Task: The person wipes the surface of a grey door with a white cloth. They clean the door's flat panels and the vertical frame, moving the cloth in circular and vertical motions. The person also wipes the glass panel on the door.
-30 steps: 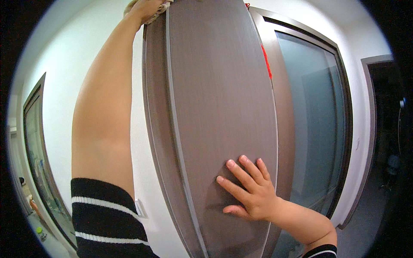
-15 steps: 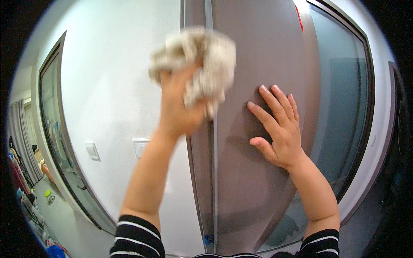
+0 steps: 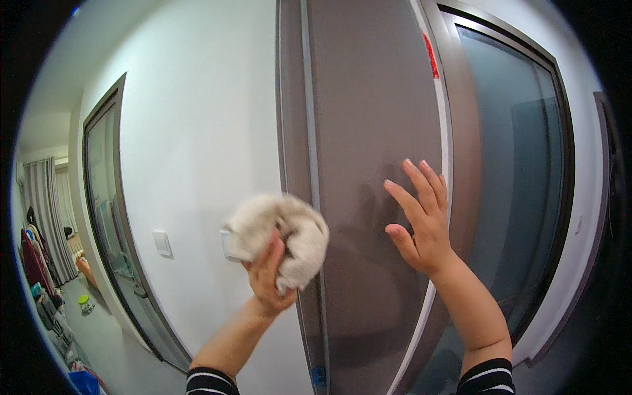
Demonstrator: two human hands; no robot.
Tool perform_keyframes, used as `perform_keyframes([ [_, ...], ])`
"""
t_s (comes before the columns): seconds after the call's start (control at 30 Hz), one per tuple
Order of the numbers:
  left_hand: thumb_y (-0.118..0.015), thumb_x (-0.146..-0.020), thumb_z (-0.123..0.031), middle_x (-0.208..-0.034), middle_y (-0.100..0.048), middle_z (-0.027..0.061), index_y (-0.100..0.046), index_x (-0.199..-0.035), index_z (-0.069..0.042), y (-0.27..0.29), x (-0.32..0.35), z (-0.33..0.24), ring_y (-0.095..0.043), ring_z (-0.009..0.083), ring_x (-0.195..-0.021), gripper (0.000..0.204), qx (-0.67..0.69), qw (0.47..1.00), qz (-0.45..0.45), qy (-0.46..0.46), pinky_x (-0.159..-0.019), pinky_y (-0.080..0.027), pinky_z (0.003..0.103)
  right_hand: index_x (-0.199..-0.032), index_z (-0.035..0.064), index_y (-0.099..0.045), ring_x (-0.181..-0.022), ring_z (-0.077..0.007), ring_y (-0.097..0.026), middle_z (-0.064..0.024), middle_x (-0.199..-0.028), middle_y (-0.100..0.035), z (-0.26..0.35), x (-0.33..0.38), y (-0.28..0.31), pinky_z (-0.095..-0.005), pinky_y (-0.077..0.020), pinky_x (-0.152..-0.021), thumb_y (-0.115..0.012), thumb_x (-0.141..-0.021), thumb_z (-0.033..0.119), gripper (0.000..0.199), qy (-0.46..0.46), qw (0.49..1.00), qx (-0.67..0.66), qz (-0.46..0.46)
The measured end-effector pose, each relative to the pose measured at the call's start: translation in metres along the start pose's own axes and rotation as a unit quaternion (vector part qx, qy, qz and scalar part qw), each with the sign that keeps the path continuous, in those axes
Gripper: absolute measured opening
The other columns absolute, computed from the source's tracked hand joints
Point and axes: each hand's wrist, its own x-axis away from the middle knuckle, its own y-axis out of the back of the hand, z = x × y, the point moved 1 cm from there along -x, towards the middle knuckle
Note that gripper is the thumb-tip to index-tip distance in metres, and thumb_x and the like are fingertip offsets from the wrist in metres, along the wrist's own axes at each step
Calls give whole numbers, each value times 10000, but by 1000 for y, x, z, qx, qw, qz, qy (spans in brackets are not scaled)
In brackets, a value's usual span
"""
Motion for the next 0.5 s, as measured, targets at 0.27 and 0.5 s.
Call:
perform_keyframes([
  [0.27,-718,-674,-355,-1242,-514,179,-593,-1254,-170,-89,-179,7,-413,450,-1171,621,-240,950,192,-50,-1006,-299,577,-1309,189,-562,-1413,-360,-228,-163,-1483,-355,-14,39,-8,-534,-15,-1147,-461,-910,586,572,24,993,103,55],
  [0.5,-588,-807,-604,-1267,-598,143,-499,-1373,-213,-140,-382,87,-536,329,-1205,693,-286,950,123,-18,-1013,-408,409,-1335,218,-542,-1434,-324,-208,-123,-1502,-352,-30,42,-2,-553,23,-1143,-439,-902,618,599,36,996,37,72],
])
